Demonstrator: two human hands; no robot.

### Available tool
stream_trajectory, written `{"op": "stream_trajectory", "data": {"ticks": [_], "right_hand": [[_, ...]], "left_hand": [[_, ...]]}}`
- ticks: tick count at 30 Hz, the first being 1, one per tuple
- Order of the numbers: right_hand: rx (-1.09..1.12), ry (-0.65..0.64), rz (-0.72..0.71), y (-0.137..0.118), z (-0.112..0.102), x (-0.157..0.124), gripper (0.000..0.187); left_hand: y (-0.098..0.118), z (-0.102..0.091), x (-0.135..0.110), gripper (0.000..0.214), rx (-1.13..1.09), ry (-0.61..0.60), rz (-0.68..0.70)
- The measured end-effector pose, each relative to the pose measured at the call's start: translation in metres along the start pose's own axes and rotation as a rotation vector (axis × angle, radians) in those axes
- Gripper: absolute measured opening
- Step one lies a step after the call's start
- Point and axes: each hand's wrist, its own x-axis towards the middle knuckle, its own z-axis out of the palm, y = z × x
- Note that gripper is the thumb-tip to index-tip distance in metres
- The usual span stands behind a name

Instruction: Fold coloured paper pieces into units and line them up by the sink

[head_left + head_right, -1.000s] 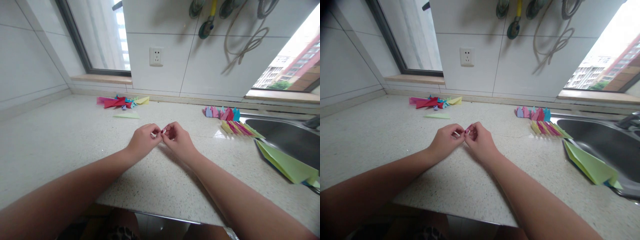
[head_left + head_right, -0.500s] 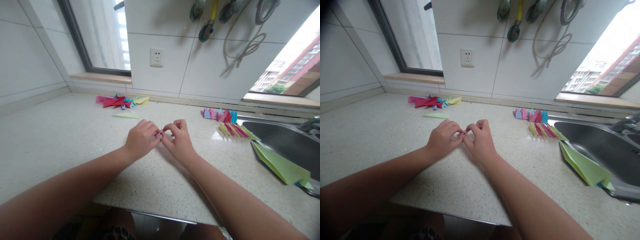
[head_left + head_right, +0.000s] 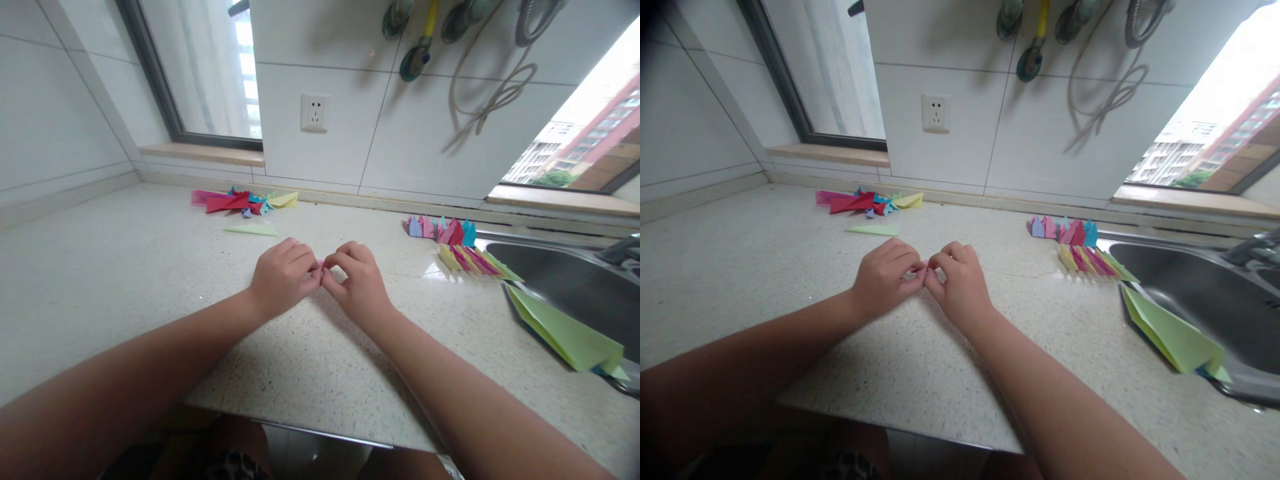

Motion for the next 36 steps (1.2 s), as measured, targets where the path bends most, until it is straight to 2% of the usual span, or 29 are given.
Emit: {"op": "stream_trajectory", "data": {"ticks": [6,12,24,28,33,36], "right_hand": [[0.038,0.018,-0.019,0.000,0.001,-0.002,0.015],[0.056,0.013,-0.037,0.000,0.000,-0.003,0.017],[0.090,0.091,0.048,0.010,0.001,0.000,0.017],[0.027,0.055,0.061,0.009,0.001,-0.001,0.017],[-0.066,-0.050,0.011,0.008,0.000,-0.002,0.003],[-0.075,-0.091,-0.020,0.009,0.001,-0.002,0.005]], "left_hand": [[-0.002,-0.003,0.003,0.016,-0.037,0.032,0.013],[-0.007,-0.004,0.003,0.017,-0.038,-0.025,0.071],[-0.010,-0.002,0.003,0.007,-0.026,-0.041,-0.070],[-0.012,-0.001,0.002,0.011,0.021,-0.069,-0.024],[-0.011,-0.005,0.002,0.016,0.092,-0.131,0.080],[-0.009,-0.006,0.002,0.018,0.117,-0.143,0.130]]}}
